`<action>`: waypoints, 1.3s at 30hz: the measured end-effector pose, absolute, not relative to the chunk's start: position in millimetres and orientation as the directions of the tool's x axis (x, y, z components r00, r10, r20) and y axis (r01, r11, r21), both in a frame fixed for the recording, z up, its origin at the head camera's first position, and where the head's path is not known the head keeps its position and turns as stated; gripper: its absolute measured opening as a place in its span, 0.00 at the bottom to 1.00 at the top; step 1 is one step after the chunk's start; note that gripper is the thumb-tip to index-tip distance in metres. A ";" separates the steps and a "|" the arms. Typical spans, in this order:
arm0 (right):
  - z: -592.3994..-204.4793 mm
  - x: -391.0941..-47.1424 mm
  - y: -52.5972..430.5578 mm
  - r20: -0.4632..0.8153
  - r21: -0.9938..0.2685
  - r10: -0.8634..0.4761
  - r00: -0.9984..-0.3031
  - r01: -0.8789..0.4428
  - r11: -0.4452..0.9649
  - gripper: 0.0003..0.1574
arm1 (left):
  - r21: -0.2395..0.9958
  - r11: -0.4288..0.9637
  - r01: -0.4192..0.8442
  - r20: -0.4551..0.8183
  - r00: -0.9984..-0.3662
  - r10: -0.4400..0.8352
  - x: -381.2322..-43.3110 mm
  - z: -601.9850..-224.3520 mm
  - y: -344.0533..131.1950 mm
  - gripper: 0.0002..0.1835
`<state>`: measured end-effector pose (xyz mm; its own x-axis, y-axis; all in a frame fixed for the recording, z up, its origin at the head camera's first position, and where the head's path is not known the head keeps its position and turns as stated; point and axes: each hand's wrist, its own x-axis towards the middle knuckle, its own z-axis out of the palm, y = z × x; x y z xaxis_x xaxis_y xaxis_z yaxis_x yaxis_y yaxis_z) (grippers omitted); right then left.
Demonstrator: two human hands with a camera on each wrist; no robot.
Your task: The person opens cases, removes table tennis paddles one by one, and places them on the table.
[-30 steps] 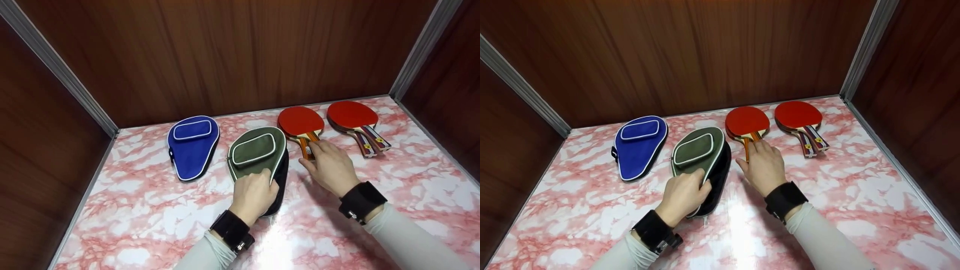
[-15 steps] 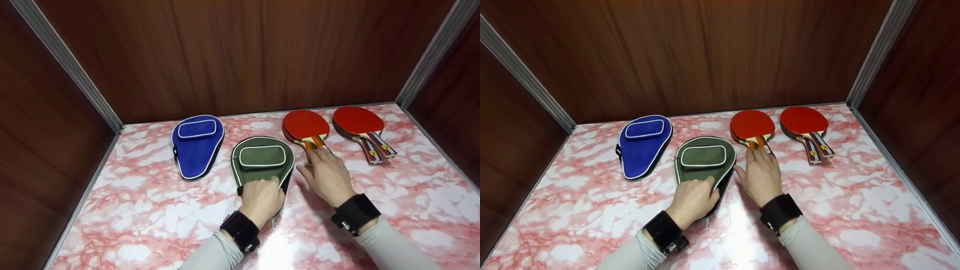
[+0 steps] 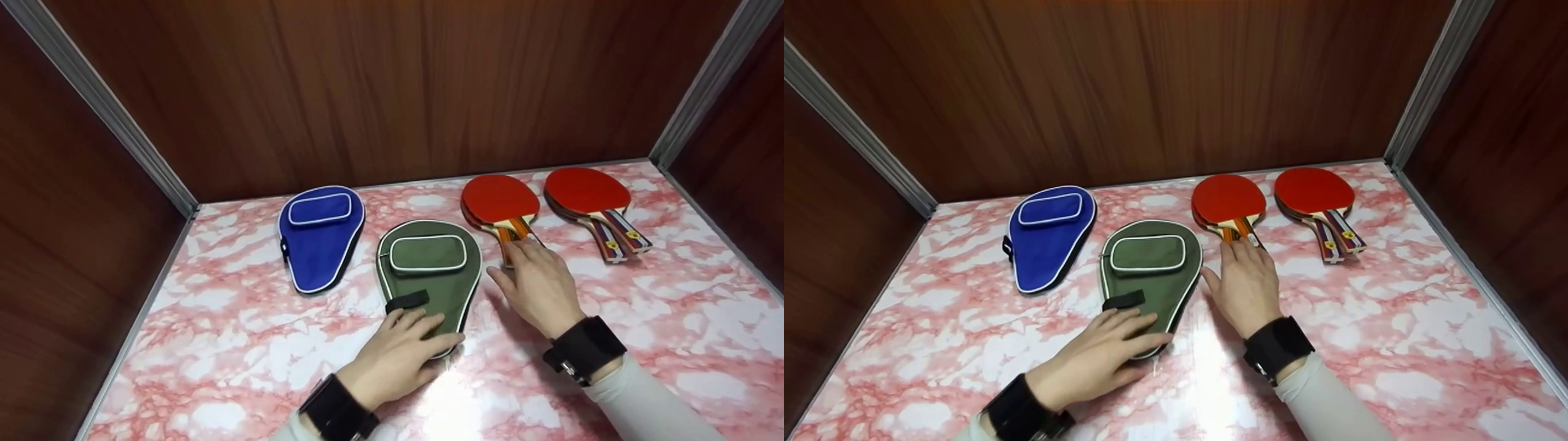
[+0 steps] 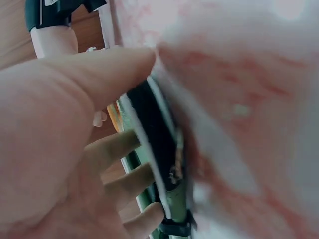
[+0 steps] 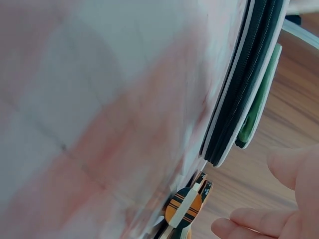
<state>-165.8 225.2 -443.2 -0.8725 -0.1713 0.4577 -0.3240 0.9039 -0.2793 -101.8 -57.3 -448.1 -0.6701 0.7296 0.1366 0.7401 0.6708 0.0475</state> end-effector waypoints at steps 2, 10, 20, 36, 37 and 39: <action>-443.0 -165.3 225.4 0.454 -0.285 -0.167 -0.875 -0.321 0.903 0.38 | 0.032 0.663 0.748 0.149 -0.660 0.737 -99.4 -450.6 -60.8 0.34; -445.3 -166.9 225.8 0.462 -0.279 -0.169 -0.871 -0.323 0.904 0.37 | -0.006 0.689 0.724 0.152 -0.681 0.717 -104.0 -455.4 -57.0 0.31; -443.0 -167.3 229.2 0.459 -0.282 -0.175 -0.871 -0.329 0.901 0.38 | 0.026 0.712 0.702 0.195 -0.702 0.685 -138.3 -456.8 -51.8 0.28; -440.0 -167.4 232.4 0.392 -0.248 -0.189 -0.900 -0.301 0.921 0.42 | 0.108 0.759 0.642 0.189 -0.763 0.619 -187.0 -451.6 -42.0 0.26; -439.8 -167.5 232.8 0.385 -0.245 -0.189 -0.903 -0.298 0.922 0.42 | 0.113 0.759 0.642 0.191 -0.763 0.617 -189.2 -451.4 -41.7 0.26; -439.3 -167.7 233.3 0.371 -0.242 -0.190 -0.909 -0.292 0.925 0.44 | 0.125 0.760 0.638 0.190 -0.767 0.613 -193.2 -450.7 -41.3 0.25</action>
<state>-167.7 233.3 -439.3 -0.9092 -0.1898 0.3706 -0.2920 0.9252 -0.2424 -193.2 -41.3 -450.7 -0.7669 0.6131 0.1898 0.6382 0.7596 0.1252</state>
